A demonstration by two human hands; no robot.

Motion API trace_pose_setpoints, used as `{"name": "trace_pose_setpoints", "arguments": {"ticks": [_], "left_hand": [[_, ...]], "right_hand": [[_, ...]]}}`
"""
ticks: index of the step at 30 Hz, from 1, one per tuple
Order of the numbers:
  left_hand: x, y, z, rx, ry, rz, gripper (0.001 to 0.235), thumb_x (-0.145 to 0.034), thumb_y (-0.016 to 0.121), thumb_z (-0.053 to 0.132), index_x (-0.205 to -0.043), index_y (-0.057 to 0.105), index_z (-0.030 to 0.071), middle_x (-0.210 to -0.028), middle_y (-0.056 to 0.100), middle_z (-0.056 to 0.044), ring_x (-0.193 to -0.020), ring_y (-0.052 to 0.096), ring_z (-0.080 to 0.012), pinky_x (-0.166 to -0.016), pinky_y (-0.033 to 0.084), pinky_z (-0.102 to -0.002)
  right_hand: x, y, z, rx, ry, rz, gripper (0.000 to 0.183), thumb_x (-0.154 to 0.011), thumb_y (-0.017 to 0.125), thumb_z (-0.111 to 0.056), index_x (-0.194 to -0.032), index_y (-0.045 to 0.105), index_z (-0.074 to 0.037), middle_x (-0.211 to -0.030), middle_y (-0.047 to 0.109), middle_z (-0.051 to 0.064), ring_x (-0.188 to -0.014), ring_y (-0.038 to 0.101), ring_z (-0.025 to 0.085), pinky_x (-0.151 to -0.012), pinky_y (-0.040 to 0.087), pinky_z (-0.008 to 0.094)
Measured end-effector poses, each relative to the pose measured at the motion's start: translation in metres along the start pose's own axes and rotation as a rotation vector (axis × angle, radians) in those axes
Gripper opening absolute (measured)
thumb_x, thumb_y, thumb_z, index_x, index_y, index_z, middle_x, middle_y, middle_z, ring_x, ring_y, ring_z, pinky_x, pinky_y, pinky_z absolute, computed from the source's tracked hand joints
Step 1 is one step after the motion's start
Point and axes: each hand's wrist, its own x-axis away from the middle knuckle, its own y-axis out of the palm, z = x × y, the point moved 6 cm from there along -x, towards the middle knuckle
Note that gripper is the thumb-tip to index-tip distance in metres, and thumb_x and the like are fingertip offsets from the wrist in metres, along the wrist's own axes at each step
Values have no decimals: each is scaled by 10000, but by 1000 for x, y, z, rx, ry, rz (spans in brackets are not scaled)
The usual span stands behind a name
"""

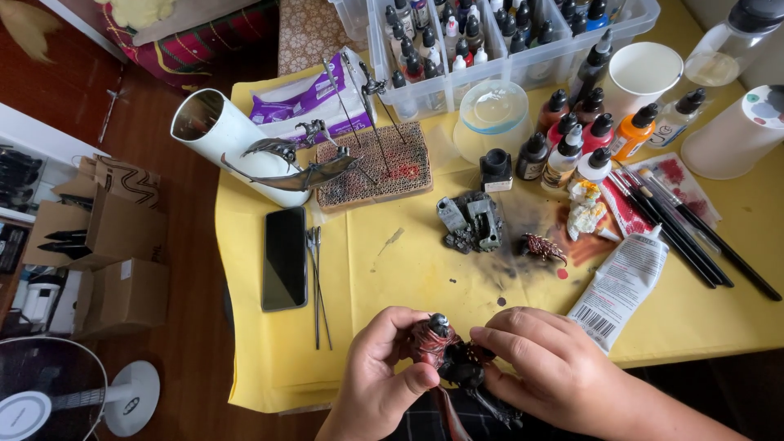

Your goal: Assembling a miniature figure by applying glue to a small component and carefully attaching it to the main body of the model.

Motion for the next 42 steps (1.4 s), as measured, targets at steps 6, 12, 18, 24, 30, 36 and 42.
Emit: {"name": "trace_pose_setpoints", "arguments": {"ticks": [6,12,18,24,30,36,42], "left_hand": [[-3,1,0,-6,-72,47,650,-808,824,463,-1192,613,-17,-944,666,-73,-837,632,-121,-750,566,-263],[-5,5,0,61,-118,64,573,-822,818,411,-1129,611,-26,-905,673,-91,-813,640,-132,-709,553,-254],[-7,3,-1,63,-108,65,518,-848,804,394,-1112,622,-13,-919,648,-66,-828,590,-121,-730,507,-244],[-5,-3,-12,115,-105,69,507,-855,809,364,-1139,631,-17,-942,664,-73,-843,597,-125,-755,508,-240],[-3,-6,-14,147,-91,67,501,-862,810,355,-1145,625,-14,-947,654,-69,-862,597,-128,-772,510,-242],[-1,-11,-12,149,-92,78,525,-856,808,354,-1169,624,-25,-960,674,-87,-860,614,-137,-785,531,-248],[1,-16,-12,151,-92,93,478,-857,810,335,-1135,632,-11,-945,663,-67,-868,604,-136,-783,511,-247]], "right_hand": [[3,2,6,61,-39,-53,281,-955,647,-184,-1167,644,-1,-993,683,114,-811,708,280,-685,603,363],[6,8,15,17,-16,-41,279,-954,641,-177,-1165,634,5,-968,687,100,-778,709,262,-624,581,349],[5,9,15,25,-39,-35,294,-966,634,-175,-1183,616,23,-971,675,118,-779,696,277,-638,582,362],[6,13,12,108,-81,-58,333,-995,623,-215,-1215,607,33,-1005,656,144,-788,683,292,-643,566,369],[1,15,8,96,-112,-61,331,-996,621,-207,-1198,604,55,-999,657,168,-794,683,319,-673,585,389],[-4,19,5,81,-107,-44,319,-989,630,-203,-1194,603,40,-982,654,141,-756,674,288,-622,555,367],[-4,27,8,68,-88,-44,316,-979,633,-207,-1190,610,28,-972,667,130,-773,688,285,-651,578,367]]}}
